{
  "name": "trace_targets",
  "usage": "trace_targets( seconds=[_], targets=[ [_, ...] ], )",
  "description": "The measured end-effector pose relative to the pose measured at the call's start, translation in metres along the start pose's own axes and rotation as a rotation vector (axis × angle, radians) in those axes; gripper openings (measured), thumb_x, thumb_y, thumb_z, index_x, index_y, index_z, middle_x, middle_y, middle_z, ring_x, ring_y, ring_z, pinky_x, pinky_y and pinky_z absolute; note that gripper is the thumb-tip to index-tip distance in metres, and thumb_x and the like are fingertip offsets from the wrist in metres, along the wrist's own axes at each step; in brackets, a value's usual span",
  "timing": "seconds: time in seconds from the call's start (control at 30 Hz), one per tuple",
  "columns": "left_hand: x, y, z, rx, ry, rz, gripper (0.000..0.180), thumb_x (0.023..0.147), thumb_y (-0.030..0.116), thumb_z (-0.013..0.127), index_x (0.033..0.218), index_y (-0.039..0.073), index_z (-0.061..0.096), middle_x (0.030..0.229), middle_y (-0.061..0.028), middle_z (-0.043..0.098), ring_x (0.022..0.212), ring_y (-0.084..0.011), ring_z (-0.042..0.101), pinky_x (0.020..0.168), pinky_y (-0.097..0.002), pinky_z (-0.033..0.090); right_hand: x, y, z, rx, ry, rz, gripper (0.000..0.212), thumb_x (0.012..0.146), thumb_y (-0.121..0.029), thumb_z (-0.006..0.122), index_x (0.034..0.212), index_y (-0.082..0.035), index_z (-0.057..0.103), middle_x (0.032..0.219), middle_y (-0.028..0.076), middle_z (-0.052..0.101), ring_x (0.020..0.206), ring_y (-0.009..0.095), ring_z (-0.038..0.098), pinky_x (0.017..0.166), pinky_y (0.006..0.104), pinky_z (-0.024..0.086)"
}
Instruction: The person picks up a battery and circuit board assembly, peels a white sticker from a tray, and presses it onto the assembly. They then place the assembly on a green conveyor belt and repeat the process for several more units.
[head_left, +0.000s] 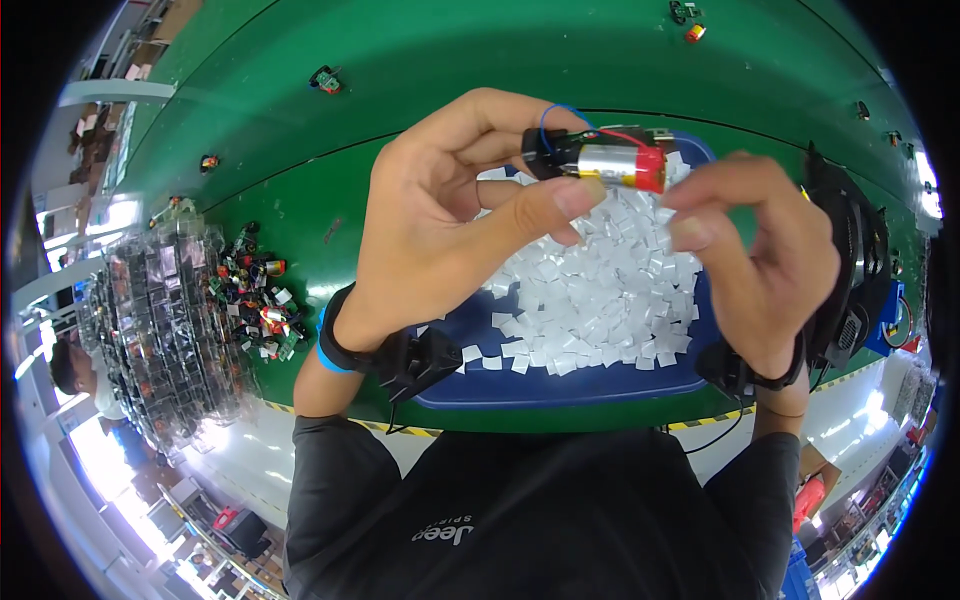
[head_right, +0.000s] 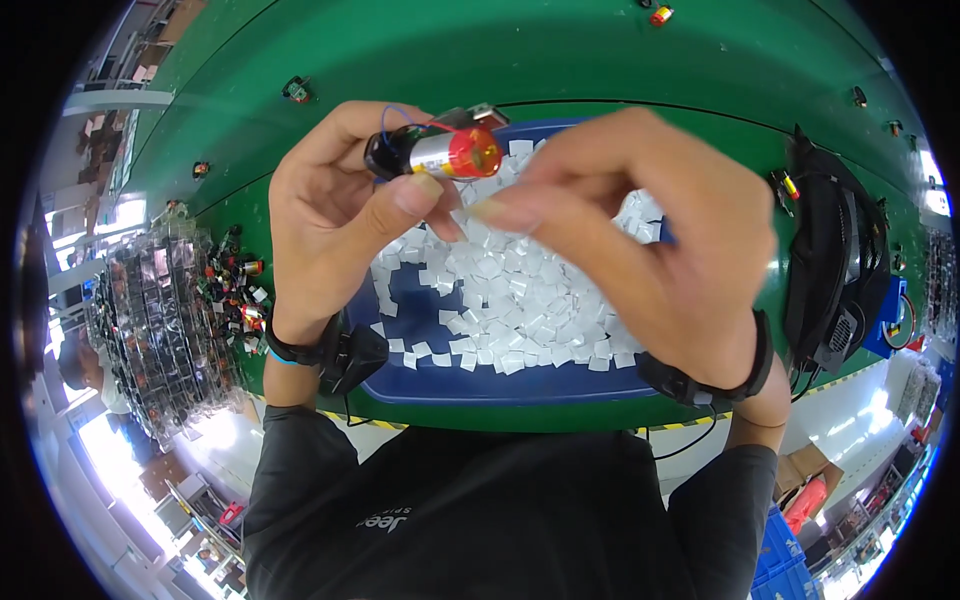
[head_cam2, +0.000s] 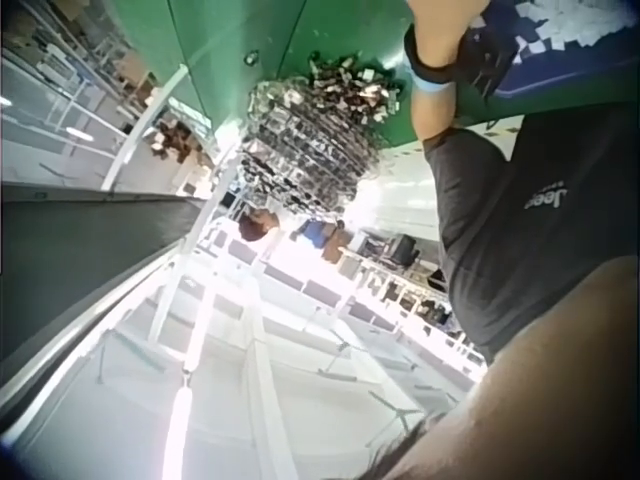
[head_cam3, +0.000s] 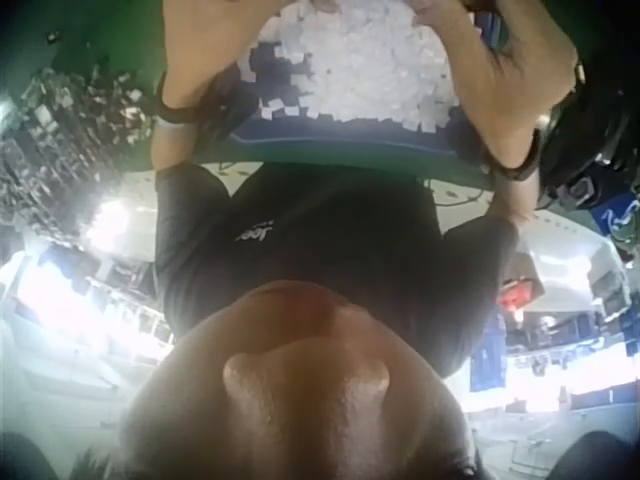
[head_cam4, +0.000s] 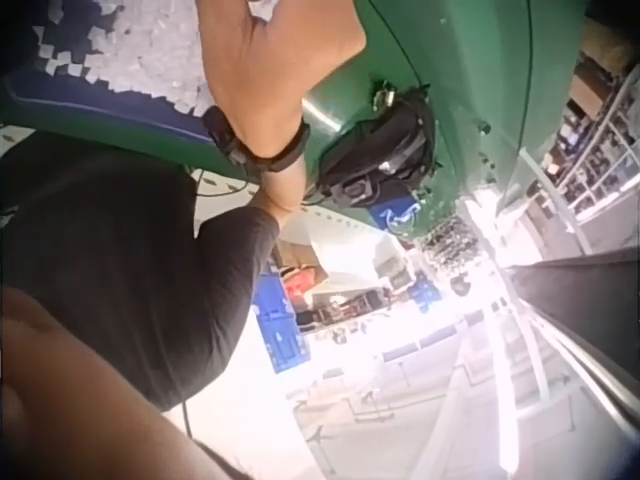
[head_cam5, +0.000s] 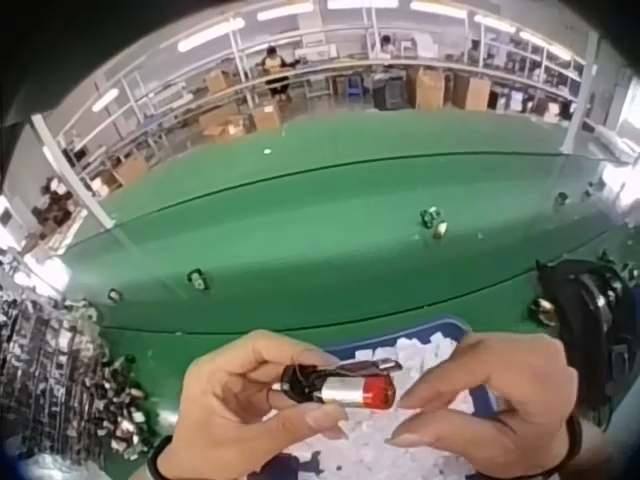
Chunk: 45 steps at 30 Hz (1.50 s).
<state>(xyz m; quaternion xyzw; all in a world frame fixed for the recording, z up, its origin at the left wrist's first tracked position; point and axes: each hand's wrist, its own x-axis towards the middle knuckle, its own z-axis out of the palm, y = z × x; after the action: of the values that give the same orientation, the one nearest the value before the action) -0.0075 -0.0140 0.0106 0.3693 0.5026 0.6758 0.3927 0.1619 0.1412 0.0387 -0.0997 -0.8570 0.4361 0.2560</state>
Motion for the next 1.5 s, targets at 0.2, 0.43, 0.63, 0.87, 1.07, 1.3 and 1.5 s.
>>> trace_targets(
  seconds=[0.2,0.43,0.63,0.87,1.07,1.3,1.5],
  targets=[
    [-0.001,-0.002,0.004,0.1,0.01,0.077,0.037,0.087,-0.001,0.075,0.119,-0.01,0.058,0.113,-0.0181,0.068,0.098,-0.0198,0.069,0.076,-0.0284,0.063,-0.001,0.013,0.019,0.27,0.005,-0.047,0.018,0.086,-0.002,0.075,0.099,0.007,0.066,0.082,0.012,0.07,0.068,0.013,0.066,0.063,0.0231,0.049],
    [-0.005,0.002,0.005,0.146,0.029,0.118,0.033,0.085,0.0,0.078,0.115,-0.006,0.065,0.11,-0.0143,0.07,0.094,-0.017,0.07,0.076,-0.0277,0.062,-0.001,0.012,0.026,0.272,0.069,-0.094,0.015,0.092,-0.001,0.07,0.103,0.01,0.066,0.082,0.012,0.07,0.063,0.011,0.065,0.053,0.0202,0.047],
    [-0.012,0.017,0.011,0.722,0.045,0.21,0.038,0.083,-0.002,0.078,0.118,-0.007,0.065,0.112,-0.0157,0.07,0.098,-0.0182,0.069,0.083,-0.0292,0.058,-0.005,0.007,0.028,0.387,0.044,0.047,0.017,0.093,-0.001,0.069,0.106,0.01,0.066,0.082,0.011,0.069,0.062,0.01,0.064,0.051,0.0199,0.046],
    [-0.01,0.013,0.005,0.803,0.006,0.408,0.036,0.083,-0.003,0.077,0.117,-0.007,0.065,0.109,-0.0154,0.071,0.095,-0.0184,0.069,0.081,-0.0279,0.056,-0.006,0.009,0.027,0.417,0.023,0.156,0.021,0.091,-0.004,0.072,0.109,0.007,0.066,0.078,0.009,0.068,0.061,0.01,0.063,0.051,0.0206,0.046],
    [-0.014,0.028,0.008,0.392,-0.019,-0.103,0.035,0.085,0.008,0.076,0.114,-0.006,0.063,0.101,-0.0154,0.069,0.082,-0.0189,0.069,0.073,-0.0284,0.057,0.011,0.028,0.019,-0.125,0.104,-0.346,0.035,0.082,-0.01,0.081,0.11,0.004,0.068,0.077,0.009,0.068,0.059,0.012,0.062,0.051,0.0236,0.047],
    [-0.011,0.027,0.004,0.103,-0.101,-0.253,0.022,0.092,0.008,0.071,0.109,-0.003,0.065,0.089,-0.0084,0.07,0.077,-0.0121,0.065,0.064,-0.0277,0.058,0.011,0.036,0.014,-0.057,-0.096,-0.593,0.049,0.075,-0.011,0.084,0.12,0.0,0.068,0.082,0.012,0.067,0.063,0.019,0.063,0.057,0.0272,0.049],
    [0.065,-0.013,-0.085,0.667,-0.009,-0.354,0.023,0.098,0.02,0.065,0.11,0.001,0.066,0.094,-0.0088,0.07,0.085,-0.0156,0.067,0.066,-0.0288,0.054,0.011,0.026,0.027,-0.23,-0.116,-0.252,0.043,0.076,-0.007,0.082,0.117,-0.003,0.069,0.086,0.009,0.068,0.067,0.018,0.063,0.061,0.0274,0.05]
  ],
)
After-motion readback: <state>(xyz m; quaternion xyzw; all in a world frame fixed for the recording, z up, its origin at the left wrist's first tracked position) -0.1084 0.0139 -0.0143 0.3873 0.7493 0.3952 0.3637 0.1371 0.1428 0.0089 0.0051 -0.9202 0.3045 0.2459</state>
